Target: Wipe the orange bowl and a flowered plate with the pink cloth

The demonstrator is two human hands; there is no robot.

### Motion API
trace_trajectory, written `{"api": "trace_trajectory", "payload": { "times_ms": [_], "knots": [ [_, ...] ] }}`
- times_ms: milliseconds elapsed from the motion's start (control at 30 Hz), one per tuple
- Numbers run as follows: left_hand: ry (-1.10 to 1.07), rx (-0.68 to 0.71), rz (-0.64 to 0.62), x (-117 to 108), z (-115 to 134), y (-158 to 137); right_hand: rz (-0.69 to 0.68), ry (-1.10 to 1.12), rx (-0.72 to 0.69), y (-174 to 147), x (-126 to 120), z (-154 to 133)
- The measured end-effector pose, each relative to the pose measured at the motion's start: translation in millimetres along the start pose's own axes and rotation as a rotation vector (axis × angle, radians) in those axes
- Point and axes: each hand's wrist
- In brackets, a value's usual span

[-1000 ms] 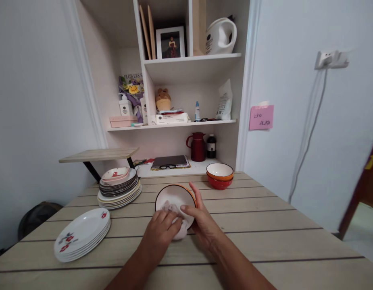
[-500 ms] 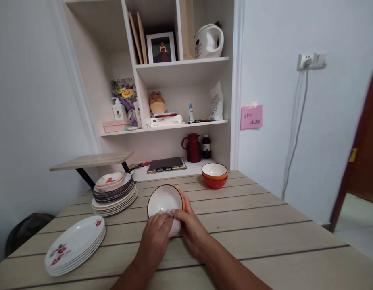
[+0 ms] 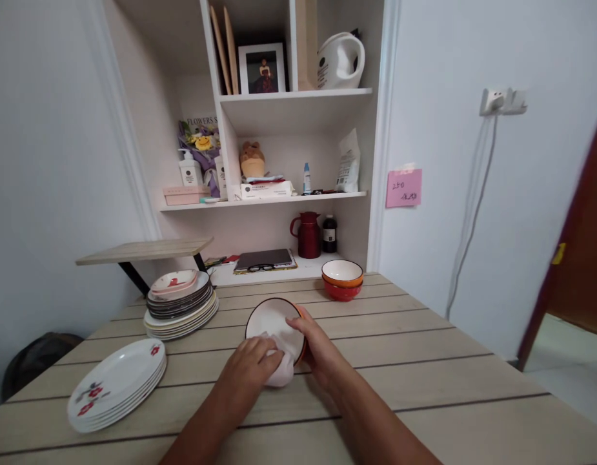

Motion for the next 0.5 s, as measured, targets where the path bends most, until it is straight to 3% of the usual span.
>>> {"api": "trace_trajectory", "payload": {
  "times_ms": [167, 333, 500],
  "knots": [
    [0.081, 0.033, 0.099, 0, 1, -3, -0.093, 0.036, 0.025, -5, -2, 0],
    [0.129, 0.022, 0.175, 6, 7, 0, -0.091, 0.082, 0.019, -9, 1, 1],
    [0.108, -0.075, 0.217, 9, 11, 3, -0.228, 0.165, -0.042, -13, 11, 6]
  ]
}}
Point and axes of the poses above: each hand's wrist, its own y-axis towards the middle knuckle, its own x-axis out of the palm, z = x × y, and after that the axes turned 9 degrees about x, right-handed
